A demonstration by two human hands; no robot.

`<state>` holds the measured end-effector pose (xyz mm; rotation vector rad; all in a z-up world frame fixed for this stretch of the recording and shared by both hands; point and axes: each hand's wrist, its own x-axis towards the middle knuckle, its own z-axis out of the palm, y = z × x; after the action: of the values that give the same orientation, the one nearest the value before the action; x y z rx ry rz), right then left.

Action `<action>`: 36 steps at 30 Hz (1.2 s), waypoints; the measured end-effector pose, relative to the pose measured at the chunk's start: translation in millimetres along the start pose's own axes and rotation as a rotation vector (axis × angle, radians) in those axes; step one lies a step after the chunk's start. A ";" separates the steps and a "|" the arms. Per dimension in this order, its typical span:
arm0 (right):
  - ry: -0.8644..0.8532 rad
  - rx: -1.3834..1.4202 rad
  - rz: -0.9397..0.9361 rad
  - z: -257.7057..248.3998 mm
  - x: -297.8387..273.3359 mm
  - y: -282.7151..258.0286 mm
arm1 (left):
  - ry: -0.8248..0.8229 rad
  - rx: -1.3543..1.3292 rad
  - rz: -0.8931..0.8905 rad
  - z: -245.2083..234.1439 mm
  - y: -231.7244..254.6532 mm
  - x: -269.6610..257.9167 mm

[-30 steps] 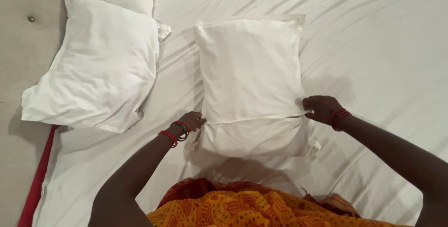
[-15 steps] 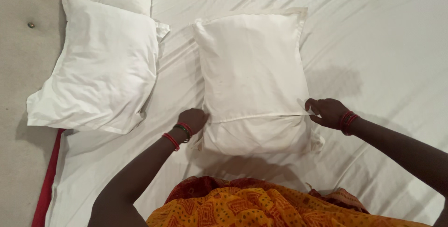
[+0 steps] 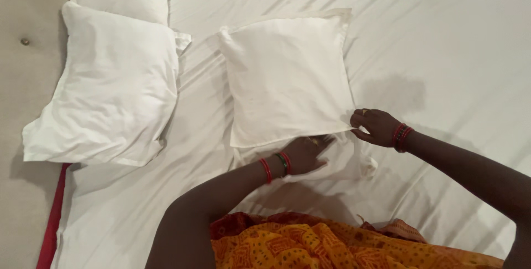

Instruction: The person fits a white pillowcase onto a pillow and then smooths and folds the pillow by hand on top of a bed.

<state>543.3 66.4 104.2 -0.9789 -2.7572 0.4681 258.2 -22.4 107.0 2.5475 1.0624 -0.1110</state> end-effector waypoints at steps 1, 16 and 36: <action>0.008 -0.012 -0.017 -0.9 -0.9 -0.1 | 0.076 0.019 -0.026 -7.9 -10.3 1.1; 0.011 0.026 0.022 1.5 17.8 -24.4 | 0.472 0.007 -0.199 -31.3 -51.7 27.5; 0.007 0.075 0.022 -5.3 15.6 -23.8 | 0.258 -0.118 -0.030 -33.1 -2.0 26.7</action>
<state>518.9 60.1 118.5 -0.9921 -2.7033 0.5663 273.4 9.0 131.3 2.4857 1.1624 0.2718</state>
